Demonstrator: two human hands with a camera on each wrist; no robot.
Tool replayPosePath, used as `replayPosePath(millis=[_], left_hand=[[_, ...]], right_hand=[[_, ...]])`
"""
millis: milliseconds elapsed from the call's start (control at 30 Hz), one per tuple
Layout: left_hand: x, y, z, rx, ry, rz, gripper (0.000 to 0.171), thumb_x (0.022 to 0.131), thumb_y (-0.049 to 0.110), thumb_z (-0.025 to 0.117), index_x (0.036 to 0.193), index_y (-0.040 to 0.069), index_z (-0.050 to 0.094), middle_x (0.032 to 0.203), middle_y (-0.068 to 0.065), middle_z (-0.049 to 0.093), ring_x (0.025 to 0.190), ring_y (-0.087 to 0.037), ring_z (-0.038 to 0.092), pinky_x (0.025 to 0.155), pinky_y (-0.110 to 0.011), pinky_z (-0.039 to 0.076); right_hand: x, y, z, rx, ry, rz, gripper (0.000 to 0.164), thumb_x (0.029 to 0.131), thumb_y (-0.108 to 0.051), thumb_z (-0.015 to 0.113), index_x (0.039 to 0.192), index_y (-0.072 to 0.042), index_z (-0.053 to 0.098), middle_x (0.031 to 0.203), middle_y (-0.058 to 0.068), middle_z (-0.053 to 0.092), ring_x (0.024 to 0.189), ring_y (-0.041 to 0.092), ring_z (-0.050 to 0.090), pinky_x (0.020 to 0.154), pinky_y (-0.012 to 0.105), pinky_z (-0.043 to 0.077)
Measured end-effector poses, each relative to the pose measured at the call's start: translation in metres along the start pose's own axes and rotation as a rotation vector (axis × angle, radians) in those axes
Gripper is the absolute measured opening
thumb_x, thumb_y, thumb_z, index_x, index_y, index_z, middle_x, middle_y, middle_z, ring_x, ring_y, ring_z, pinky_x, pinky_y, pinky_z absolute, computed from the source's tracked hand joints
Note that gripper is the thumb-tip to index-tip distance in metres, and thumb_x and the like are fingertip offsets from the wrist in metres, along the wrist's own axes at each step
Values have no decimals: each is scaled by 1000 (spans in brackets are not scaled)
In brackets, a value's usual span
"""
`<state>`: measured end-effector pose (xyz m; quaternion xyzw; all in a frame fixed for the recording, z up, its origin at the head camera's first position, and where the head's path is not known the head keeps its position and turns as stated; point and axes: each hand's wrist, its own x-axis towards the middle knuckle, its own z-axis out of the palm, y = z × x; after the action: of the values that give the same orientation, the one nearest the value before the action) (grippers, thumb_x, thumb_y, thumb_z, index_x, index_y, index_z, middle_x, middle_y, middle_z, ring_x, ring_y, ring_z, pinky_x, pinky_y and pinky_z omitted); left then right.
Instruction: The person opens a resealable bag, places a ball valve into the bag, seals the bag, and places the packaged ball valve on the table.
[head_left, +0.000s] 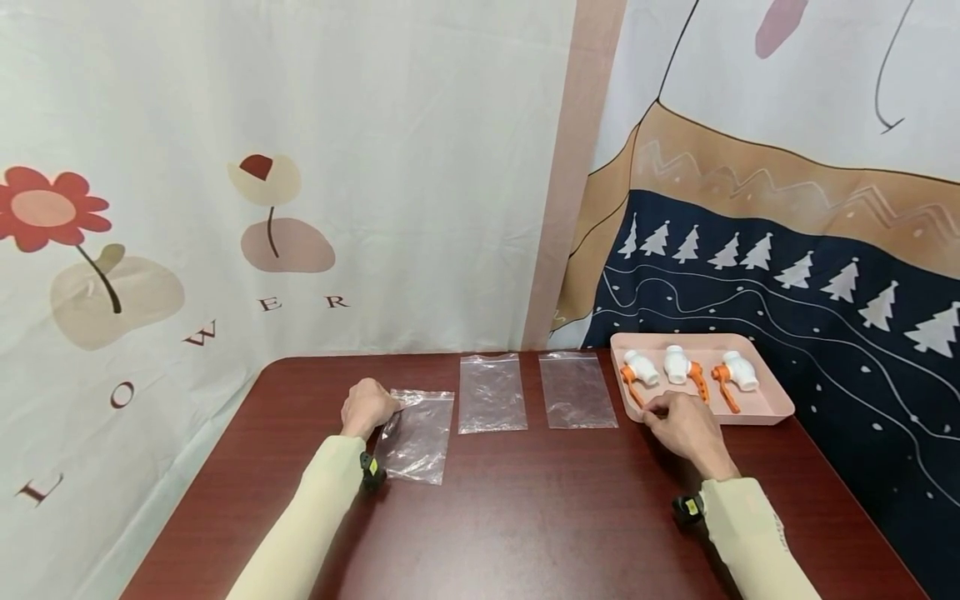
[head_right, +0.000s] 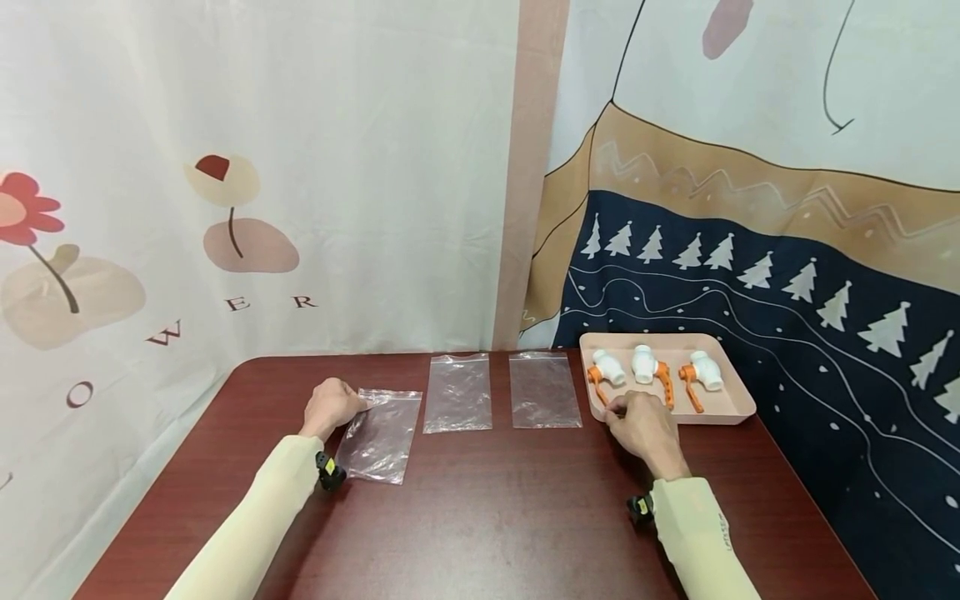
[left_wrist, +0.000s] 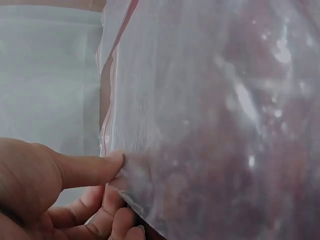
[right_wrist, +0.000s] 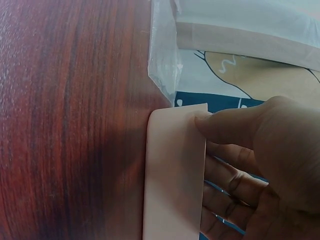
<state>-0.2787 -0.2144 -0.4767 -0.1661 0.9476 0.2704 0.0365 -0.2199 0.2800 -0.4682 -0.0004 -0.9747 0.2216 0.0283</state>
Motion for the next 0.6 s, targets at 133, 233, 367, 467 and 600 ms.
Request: replayPosePath(millis=[133,233,367,467,600], left_hand=[[-1,-2,0,-32,13,26,19,83,23,81,81,7,73,94,-13,71,80,-30,65,70,-44,53],[-2,-4,-1,-66,-1,39,23,85,20,79,95,1,74,102,-18,71,86,-32,65,71,-44,53],[-3,-5,-2,-135,-20,50,33,89,18,77,113,-5,71,118,-25,69,99,-36,66,76,-43,55],[-4,-5,-2,-204,-6,59,27,90,15,76,109,-5,72,118,-26,68,98,-34,65,74,-38,55],[-2,-6,-2,-269,40,79,13,91,14,74,96,1,72,101,-18,71,82,-26,66,64,-29,52]], right_hand=[[0,0,0,1,1,-5,16,93,-19,70,98,-8,81,103,13,76,89,28,65,79,49,52],[0,0,0,2,1,-10,16,93,-19,70,98,-8,81,102,14,76,89,28,65,78,49,52],[0,0,0,1,6,-12,15,92,-19,70,97,-9,81,102,13,76,90,29,65,79,49,52],[0,0,0,2,6,-6,16,93,-20,70,98,-9,81,103,13,76,92,29,65,80,49,52],[0,0,0,2,5,-4,17,92,-20,70,98,-9,81,103,13,76,92,30,65,81,51,52]])
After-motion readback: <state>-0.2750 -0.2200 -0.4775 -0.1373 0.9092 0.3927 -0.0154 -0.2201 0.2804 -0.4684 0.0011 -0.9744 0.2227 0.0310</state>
